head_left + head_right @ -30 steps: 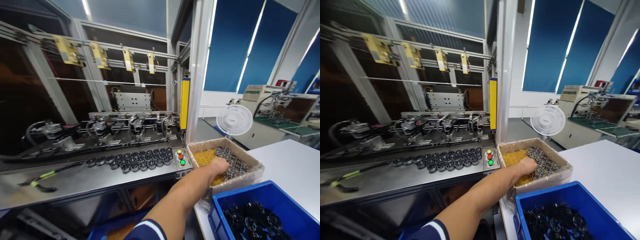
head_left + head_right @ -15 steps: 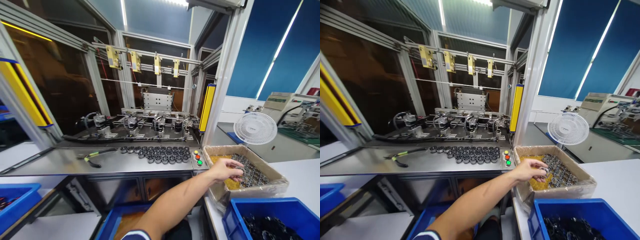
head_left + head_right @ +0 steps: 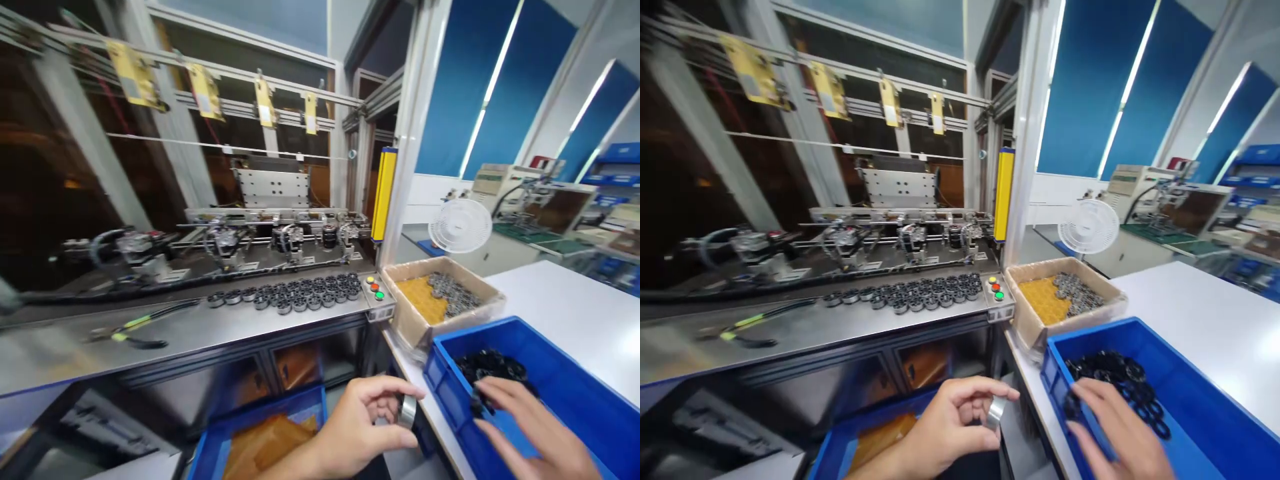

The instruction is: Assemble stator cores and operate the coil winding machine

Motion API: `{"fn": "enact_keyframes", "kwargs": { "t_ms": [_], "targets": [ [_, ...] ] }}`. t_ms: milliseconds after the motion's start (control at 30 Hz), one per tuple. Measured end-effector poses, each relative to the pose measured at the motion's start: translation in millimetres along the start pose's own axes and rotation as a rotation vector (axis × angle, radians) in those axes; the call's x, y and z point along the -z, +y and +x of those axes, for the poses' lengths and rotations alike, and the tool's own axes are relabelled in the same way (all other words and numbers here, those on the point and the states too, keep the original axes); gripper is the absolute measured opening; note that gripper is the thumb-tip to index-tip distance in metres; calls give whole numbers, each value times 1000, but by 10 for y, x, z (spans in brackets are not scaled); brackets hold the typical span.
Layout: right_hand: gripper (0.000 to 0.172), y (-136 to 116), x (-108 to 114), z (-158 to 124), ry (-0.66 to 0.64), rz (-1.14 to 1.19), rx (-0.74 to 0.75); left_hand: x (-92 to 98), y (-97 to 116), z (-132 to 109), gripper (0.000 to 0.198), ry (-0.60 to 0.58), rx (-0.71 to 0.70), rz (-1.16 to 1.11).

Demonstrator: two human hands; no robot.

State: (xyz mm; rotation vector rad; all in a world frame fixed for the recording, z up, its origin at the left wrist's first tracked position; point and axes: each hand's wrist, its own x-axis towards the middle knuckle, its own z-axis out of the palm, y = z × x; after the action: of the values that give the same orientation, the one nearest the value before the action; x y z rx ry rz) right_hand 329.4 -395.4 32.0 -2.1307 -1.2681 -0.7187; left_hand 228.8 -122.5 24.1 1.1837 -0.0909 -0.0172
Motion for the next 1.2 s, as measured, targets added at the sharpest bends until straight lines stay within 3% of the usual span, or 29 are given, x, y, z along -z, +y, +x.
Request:
{"fn": "enact_keyframes", "kwargs": {
  "t_ms": [100,200,500,800,1033,1200],
  "targets": [
    [39,-494,-30,166,-36,38,122,-134,-21,-29,50,-38,8,-83],
    [37,-703,-62,162,-15,120,142,-254,-120,-34,52,-79,48,-108],
    [38,-683,-77,87,6,242,149,-420,-298,13,57,-130,130,-219],
    [30,-680,-50,125,18,194,133,-433,-297,8,49,-164,80,-286],
    [27,-648,-46,139,28,142,210,-428,-299,8,49,-178,53,-302],
    [30,-653,-49,141,21,94,261,-386,-376,3,56,-162,112,-237]
  ]
}}
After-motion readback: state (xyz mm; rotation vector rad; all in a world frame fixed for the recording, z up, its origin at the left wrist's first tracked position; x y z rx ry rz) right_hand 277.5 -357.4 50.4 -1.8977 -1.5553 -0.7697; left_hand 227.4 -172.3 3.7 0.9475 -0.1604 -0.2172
